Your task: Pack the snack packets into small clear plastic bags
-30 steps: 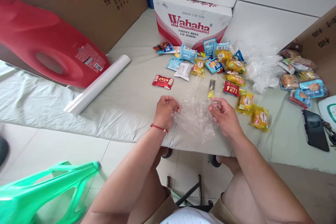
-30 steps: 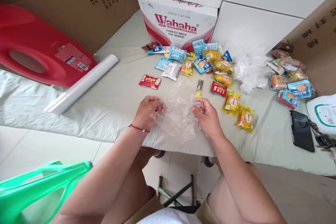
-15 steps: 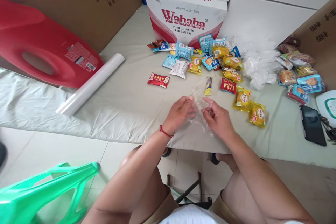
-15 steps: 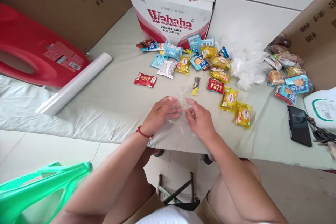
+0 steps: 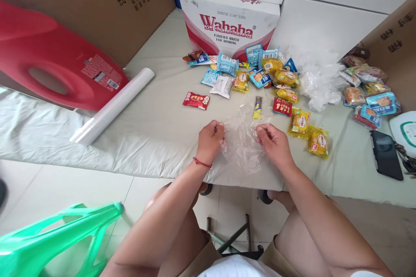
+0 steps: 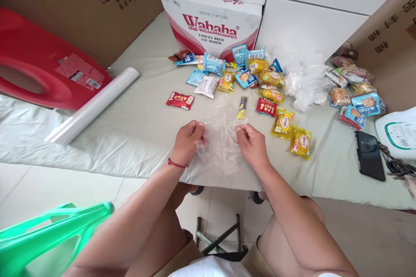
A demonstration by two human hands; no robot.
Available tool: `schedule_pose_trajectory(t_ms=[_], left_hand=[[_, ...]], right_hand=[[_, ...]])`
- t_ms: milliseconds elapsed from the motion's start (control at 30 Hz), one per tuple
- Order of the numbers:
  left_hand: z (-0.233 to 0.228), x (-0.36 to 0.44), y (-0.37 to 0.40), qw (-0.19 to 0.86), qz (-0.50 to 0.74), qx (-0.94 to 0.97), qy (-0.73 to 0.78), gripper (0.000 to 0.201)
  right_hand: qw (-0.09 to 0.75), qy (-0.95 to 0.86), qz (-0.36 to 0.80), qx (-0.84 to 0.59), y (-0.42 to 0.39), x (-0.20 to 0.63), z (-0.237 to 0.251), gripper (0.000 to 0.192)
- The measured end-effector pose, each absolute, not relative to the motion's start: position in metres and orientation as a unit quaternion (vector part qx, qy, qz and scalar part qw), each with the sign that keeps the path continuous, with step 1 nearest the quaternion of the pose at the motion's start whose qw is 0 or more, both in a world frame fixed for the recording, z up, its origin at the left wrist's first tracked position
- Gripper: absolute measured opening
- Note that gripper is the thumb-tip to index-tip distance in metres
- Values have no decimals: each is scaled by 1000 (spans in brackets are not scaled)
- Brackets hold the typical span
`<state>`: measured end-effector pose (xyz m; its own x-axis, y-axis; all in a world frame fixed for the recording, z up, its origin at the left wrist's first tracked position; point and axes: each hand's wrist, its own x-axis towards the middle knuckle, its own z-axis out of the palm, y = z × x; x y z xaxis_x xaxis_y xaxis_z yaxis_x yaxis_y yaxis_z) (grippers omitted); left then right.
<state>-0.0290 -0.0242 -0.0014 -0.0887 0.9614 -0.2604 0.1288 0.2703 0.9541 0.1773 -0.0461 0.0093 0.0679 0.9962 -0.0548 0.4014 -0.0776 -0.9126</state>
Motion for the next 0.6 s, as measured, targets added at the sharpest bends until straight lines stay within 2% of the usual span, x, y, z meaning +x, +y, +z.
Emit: schedule_pose_trajectory(t_ms=[133,233,300,367,433,533,600], left_hand=[[0,-52,-21,437,339,511,658,30],[1,-62,-22,330,261,578,700,7],[3,-60,-24,209,273,605,718,37],[5,-52,-27,88,322,623,707,52],[7,-42,-31,20,361,641,677,43],[8,-29,-38,-8,380,664,644,17],[7,-25,-46,-18,379,700,605,20]], right_hand=[[396,-503,409,-650,-47,202,7,32],[377,-486,412,-673,-49,215,5,33],[357,-492,404,-684,-50,218,5,34],[339,-508,392,-688,-52,217,8,33],[328,-523,380,-689,-52,214,10,32],[321,-535,368,-689,-53,212,12,31],[317,-537,364,-692,-53,214,11,30]])
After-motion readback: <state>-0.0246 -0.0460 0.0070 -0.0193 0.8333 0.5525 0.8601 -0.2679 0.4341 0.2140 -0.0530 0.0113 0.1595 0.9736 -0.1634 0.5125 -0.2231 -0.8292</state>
